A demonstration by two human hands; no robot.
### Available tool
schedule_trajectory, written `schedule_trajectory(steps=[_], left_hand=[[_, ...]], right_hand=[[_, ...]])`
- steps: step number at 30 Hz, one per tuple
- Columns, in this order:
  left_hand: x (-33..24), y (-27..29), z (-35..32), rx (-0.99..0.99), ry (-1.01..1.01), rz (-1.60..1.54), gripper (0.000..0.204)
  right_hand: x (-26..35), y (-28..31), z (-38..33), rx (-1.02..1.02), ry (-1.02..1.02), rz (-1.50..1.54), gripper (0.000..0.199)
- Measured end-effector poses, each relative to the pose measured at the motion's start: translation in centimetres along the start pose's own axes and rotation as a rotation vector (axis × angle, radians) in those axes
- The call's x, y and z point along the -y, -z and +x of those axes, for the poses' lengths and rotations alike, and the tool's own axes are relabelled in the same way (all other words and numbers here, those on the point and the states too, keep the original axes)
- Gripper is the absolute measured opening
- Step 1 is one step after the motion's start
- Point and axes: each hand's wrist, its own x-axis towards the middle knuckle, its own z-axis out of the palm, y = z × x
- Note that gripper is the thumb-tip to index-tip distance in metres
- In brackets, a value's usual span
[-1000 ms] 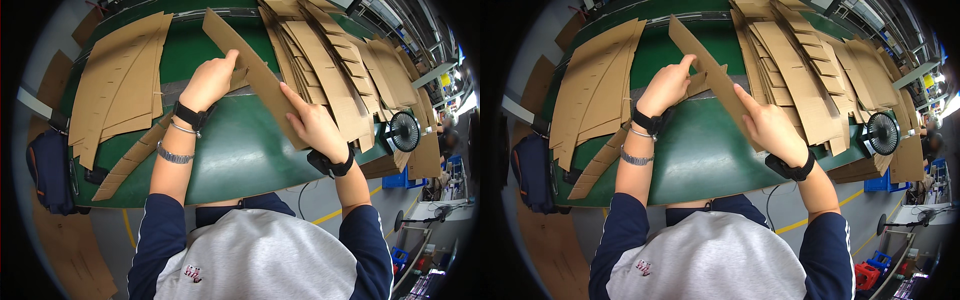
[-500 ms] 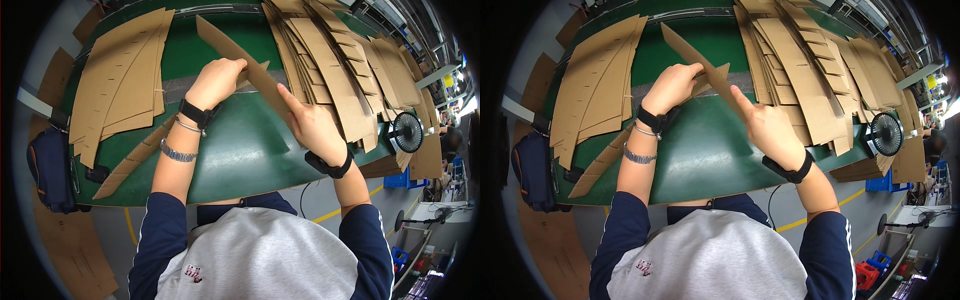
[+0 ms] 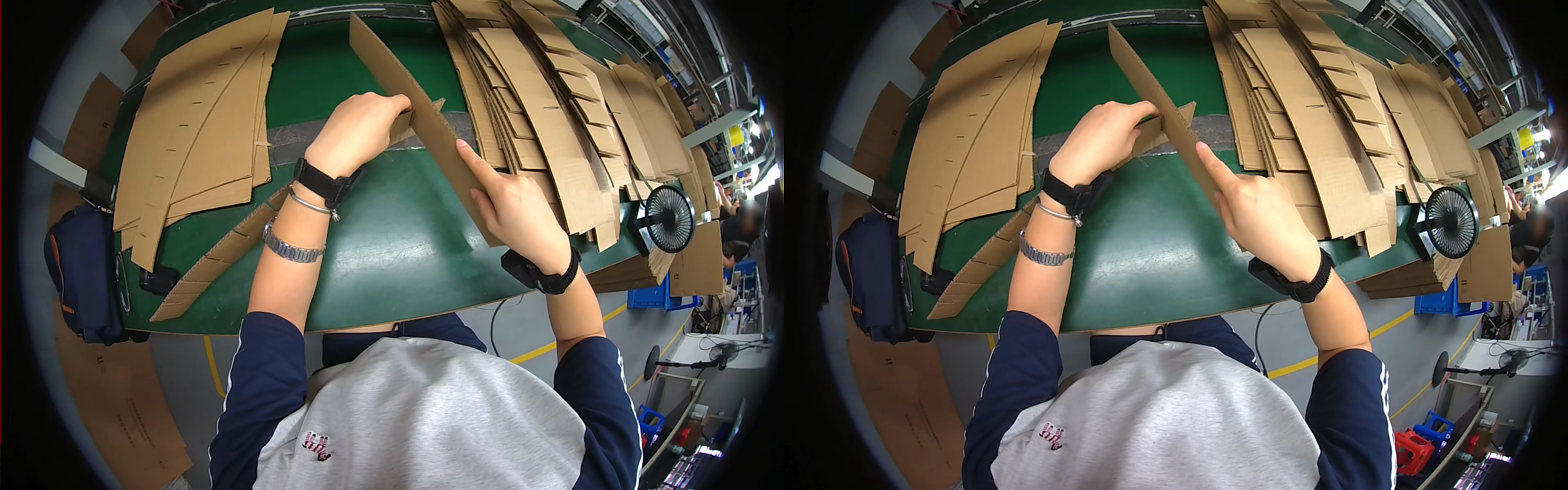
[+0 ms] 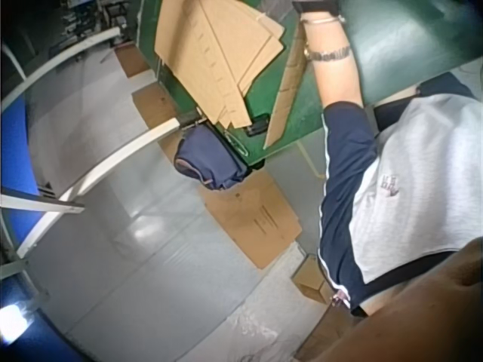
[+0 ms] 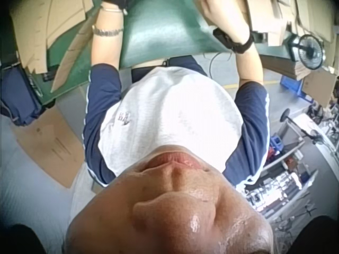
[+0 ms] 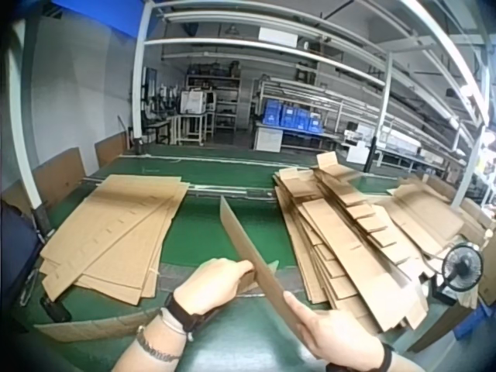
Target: The recorder is assembling cardboard dividers or partitions by interlocking slotted cardboard strips on a factory workbench.
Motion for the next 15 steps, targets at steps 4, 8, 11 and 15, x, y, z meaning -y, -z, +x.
schedule_trajectory(steps=[4,8,11,15], left_hand=[[-0.34,0.40,0.17,0.078,0.044,-0.013,0.034],[-0.50,0.54,0.17,0.089,0.045,-0.015,0.034],[-0.36,0.15,-0.02,0.004,0.004,0.013,0.022],[-0.43,0.07,0.07,-0.012,-0.007,0.016,0.020]], right_hand=[[0.03,0.00,-0.13,0.007,0.006,0.013,0.066],[0.21,0.03,-0.04,0.038,-0.002,0.009,0.067],[0.08,-0.17,0.20,0.035,0.017,0.068,0.068],[-0.38,-0.34,0.19,0.007,0.034,0.087,0.069]])
